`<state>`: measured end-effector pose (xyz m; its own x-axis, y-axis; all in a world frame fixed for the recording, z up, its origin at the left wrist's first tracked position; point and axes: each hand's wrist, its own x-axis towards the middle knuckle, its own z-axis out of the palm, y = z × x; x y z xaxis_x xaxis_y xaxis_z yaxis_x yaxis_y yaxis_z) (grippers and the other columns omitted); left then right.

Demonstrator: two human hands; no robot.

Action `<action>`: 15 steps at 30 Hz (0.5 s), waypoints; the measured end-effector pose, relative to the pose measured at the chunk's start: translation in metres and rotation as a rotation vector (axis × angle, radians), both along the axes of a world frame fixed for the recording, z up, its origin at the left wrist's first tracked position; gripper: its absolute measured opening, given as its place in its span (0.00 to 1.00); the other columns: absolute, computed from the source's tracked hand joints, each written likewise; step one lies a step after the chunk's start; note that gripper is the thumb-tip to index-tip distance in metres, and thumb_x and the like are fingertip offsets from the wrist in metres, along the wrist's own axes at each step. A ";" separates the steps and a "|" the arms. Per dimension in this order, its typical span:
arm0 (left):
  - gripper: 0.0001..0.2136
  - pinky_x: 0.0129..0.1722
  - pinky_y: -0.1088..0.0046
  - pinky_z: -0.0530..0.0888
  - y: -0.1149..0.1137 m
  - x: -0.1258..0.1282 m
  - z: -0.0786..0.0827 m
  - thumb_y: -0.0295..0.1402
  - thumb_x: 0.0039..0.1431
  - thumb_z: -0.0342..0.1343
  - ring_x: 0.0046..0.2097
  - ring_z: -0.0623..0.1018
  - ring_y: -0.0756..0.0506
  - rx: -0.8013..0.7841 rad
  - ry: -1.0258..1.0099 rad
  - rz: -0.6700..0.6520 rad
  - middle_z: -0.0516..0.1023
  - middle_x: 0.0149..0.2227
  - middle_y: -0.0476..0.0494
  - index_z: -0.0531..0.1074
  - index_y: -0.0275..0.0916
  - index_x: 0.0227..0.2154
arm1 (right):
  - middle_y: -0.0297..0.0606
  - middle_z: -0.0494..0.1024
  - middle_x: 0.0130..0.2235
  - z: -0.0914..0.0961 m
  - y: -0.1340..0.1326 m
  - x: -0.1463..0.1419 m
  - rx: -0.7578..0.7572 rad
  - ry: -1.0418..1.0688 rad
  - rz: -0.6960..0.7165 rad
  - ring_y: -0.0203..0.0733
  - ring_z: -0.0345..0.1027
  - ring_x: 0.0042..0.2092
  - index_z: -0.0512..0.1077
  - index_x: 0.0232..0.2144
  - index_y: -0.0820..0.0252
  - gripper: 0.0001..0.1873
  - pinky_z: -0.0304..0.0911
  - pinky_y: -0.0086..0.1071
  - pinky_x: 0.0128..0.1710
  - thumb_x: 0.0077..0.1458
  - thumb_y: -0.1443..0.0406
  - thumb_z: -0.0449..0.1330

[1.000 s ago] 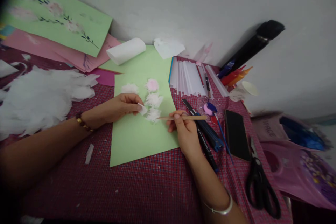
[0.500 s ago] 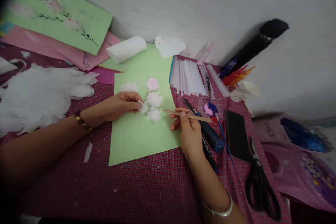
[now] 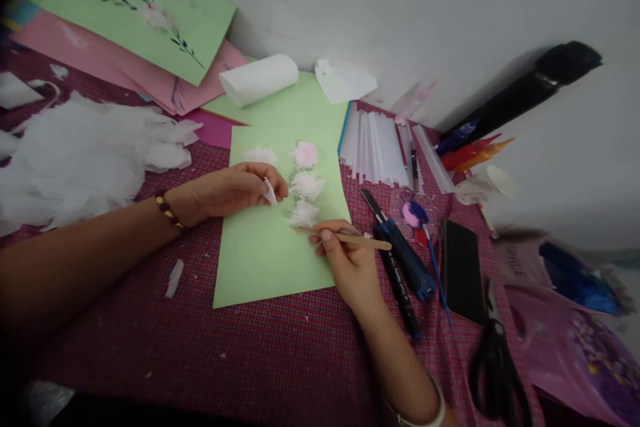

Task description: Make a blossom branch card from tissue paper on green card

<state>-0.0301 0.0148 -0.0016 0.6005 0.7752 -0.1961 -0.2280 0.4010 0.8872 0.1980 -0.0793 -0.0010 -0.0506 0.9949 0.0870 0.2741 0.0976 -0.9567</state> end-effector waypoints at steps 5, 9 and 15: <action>0.02 0.41 0.72 0.68 0.002 -0.006 0.005 0.29 0.42 0.57 0.41 0.72 0.48 0.267 0.065 -0.118 0.75 0.38 0.45 0.70 0.36 0.20 | 0.35 0.77 0.32 -0.003 0.002 0.001 0.016 -0.012 -0.068 0.34 0.70 0.26 0.74 0.35 0.57 0.08 0.66 0.31 0.27 0.60 0.60 0.57; 0.02 0.35 0.75 0.66 0.000 -0.003 0.010 0.29 0.45 0.56 0.33 0.71 0.50 0.545 0.351 -0.297 0.74 0.30 0.49 0.72 0.37 0.23 | 0.35 0.77 0.32 -0.004 0.002 0.003 0.004 -0.020 -0.070 0.34 0.70 0.27 0.73 0.36 0.57 0.09 0.67 0.31 0.28 0.61 0.60 0.56; 0.05 0.27 0.77 0.62 -0.013 0.016 -0.001 0.25 0.48 0.53 0.26 0.68 0.53 0.772 0.660 -0.243 0.72 0.23 0.51 0.73 0.37 0.28 | 0.35 0.77 0.31 -0.004 0.002 0.002 -0.025 0.024 -0.087 0.35 0.70 0.26 0.73 0.36 0.56 0.09 0.67 0.32 0.29 0.60 0.58 0.57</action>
